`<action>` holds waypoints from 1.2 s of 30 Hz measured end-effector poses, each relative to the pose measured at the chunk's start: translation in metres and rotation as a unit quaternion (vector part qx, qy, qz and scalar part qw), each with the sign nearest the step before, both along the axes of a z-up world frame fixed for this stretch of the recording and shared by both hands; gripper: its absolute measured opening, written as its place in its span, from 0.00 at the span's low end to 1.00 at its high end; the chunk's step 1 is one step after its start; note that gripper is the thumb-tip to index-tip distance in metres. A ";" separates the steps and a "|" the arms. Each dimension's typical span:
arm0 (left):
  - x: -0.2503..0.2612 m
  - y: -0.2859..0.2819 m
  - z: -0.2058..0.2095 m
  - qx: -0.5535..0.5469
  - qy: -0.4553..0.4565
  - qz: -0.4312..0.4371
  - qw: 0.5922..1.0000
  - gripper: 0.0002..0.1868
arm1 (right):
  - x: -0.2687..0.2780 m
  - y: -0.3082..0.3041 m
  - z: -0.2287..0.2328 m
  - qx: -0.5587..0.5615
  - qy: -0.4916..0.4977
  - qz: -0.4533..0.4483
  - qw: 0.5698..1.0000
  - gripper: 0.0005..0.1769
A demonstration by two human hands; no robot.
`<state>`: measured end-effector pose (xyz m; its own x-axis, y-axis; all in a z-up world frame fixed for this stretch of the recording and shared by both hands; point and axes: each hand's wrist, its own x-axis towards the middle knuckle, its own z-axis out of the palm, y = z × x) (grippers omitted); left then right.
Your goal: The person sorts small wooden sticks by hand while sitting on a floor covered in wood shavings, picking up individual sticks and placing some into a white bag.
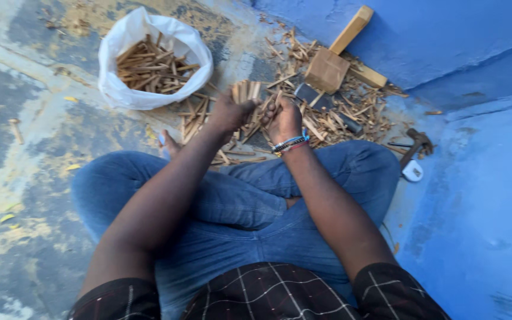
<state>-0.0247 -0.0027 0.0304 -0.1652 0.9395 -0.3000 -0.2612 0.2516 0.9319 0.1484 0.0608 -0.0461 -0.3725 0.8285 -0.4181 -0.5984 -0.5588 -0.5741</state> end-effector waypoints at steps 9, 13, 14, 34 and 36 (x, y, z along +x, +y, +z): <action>-0.002 -0.002 0.009 -0.031 0.024 0.027 0.999 0.22 | -0.006 -0.004 0.036 0.046 -0.069 -0.024 0.996 0.09; -0.001 -0.003 0.011 -0.048 0.048 0.017 0.998 0.24 | -0.005 -0.006 0.044 0.021 -0.046 0.003 0.999 0.12; 0.000 -0.003 0.011 -0.049 0.061 0.009 0.997 0.24 | -0.006 -0.009 0.044 0.032 -0.090 0.024 0.995 0.11; -0.005 0.001 -0.005 -0.019 -0.143 0.011 0.989 0.13 | 0.006 0.005 0.040 -0.050 0.018 0.068 0.996 0.27; -0.005 0.003 0.000 -0.017 -0.127 0.006 0.992 0.13 | 0.006 0.009 0.040 -0.024 0.016 0.082 0.996 0.23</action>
<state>-0.0302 0.0001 0.0305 -0.0920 0.9267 -0.3645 -0.4903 0.2764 0.8265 0.1546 0.0701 -0.0062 -0.5151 0.7341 -0.4424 -0.5133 -0.6776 -0.5267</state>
